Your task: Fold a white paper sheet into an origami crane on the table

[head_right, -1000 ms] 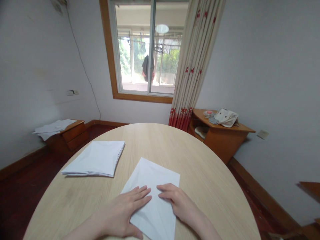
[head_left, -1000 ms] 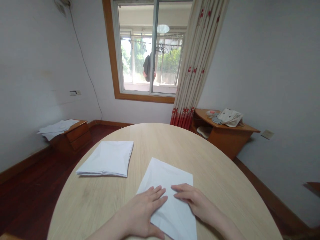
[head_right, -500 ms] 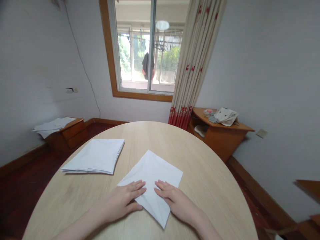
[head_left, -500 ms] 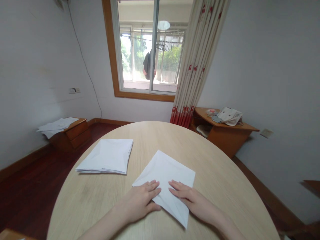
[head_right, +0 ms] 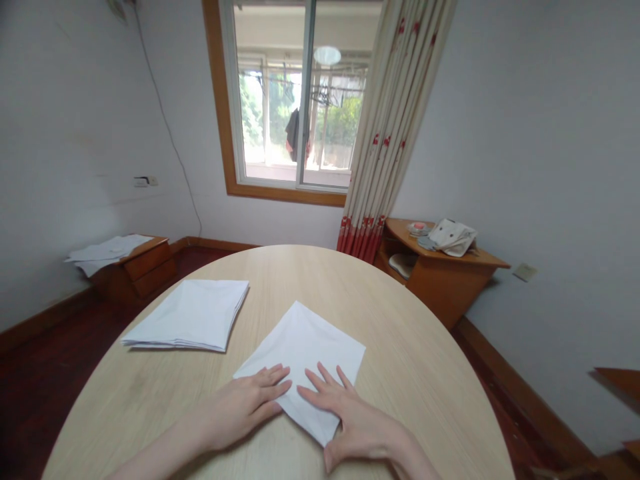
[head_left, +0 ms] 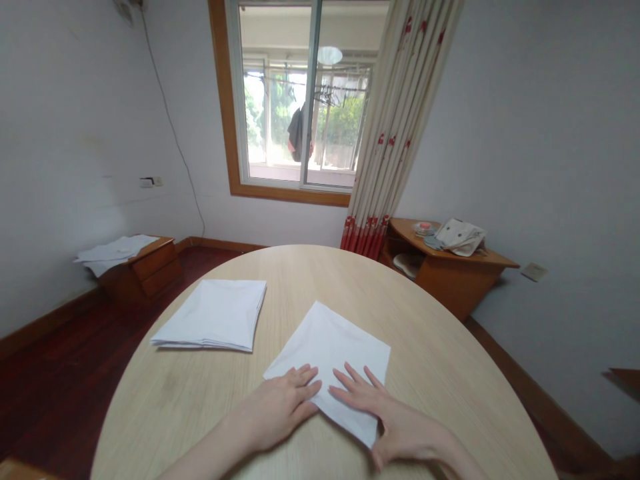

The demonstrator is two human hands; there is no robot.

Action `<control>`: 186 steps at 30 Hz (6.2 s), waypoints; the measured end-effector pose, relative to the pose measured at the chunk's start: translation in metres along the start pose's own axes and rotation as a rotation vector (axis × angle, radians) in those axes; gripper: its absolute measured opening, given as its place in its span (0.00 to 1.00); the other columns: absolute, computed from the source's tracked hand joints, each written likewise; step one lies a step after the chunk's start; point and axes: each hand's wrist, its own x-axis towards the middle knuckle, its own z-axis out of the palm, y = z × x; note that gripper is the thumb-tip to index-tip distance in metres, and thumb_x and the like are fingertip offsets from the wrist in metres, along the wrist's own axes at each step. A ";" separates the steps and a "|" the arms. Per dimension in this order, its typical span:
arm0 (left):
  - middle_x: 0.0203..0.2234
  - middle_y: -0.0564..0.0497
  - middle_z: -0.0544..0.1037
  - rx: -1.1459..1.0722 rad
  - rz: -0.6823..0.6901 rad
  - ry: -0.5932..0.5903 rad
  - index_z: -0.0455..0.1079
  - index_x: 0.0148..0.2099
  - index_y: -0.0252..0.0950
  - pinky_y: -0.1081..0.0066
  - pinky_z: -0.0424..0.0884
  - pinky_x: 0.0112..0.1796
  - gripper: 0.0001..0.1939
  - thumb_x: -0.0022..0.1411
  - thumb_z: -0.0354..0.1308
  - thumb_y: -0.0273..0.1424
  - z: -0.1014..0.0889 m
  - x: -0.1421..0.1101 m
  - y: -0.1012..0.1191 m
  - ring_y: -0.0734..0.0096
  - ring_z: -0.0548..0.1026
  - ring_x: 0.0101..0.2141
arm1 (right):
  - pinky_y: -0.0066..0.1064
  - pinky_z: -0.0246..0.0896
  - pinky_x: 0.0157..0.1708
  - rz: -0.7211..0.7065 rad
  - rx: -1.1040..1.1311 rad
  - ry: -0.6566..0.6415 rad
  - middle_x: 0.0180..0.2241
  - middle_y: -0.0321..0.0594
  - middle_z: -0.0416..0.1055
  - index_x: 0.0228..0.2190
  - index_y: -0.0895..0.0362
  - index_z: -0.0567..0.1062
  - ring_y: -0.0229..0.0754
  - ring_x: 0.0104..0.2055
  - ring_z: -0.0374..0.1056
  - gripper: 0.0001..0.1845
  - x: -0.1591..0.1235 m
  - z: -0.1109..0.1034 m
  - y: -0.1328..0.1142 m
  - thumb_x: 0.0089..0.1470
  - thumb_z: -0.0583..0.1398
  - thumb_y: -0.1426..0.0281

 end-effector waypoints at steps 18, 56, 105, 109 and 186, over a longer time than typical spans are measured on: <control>0.59 0.50 0.65 0.001 0.019 -0.015 0.71 0.55 0.45 0.61 0.62 0.57 0.16 0.66 0.55 0.37 -0.010 0.001 0.000 0.58 0.64 0.58 | 0.62 0.09 0.60 0.114 0.135 0.188 0.59 0.38 0.64 0.49 0.42 0.74 0.54 0.68 0.39 0.18 -0.006 0.009 -0.013 0.57 0.59 0.56; 0.41 0.50 0.73 0.137 -0.091 0.065 0.71 0.37 0.34 0.70 0.68 0.40 0.02 0.63 0.59 0.27 -0.001 -0.005 -0.006 0.65 0.74 0.40 | 0.33 0.59 0.35 0.213 0.024 0.719 0.31 0.41 0.69 0.22 0.55 0.68 0.44 0.33 0.67 0.15 0.008 0.015 0.016 0.55 0.53 0.61; 0.62 0.47 0.62 0.044 0.203 0.007 0.54 0.66 0.43 0.50 0.46 0.62 0.31 0.62 0.55 0.28 0.001 -0.012 -0.001 0.60 0.59 0.61 | 0.37 0.62 0.45 0.147 -0.107 0.714 0.38 0.43 0.67 0.34 0.55 0.69 0.46 0.43 0.66 0.05 0.009 0.019 0.027 0.58 0.53 0.70; 0.61 0.42 0.63 0.052 0.211 -0.006 0.55 0.66 0.40 0.47 0.42 0.62 0.32 0.61 0.59 0.36 -0.001 -0.011 0.002 0.58 0.60 0.60 | 0.37 0.62 0.45 0.148 -0.109 0.721 0.38 0.43 0.67 0.33 0.55 0.67 0.45 0.42 0.66 0.09 0.010 0.018 0.025 0.62 0.49 0.67; 0.54 0.43 0.71 0.271 0.274 0.135 0.67 0.56 0.37 0.59 0.70 0.51 0.16 0.66 0.54 0.28 0.012 -0.009 -0.003 0.56 0.70 0.52 | 0.55 0.38 0.63 -0.049 -0.458 0.544 0.64 0.44 0.54 0.64 0.50 0.52 0.49 0.64 0.51 0.33 0.020 0.034 0.010 0.60 0.55 0.68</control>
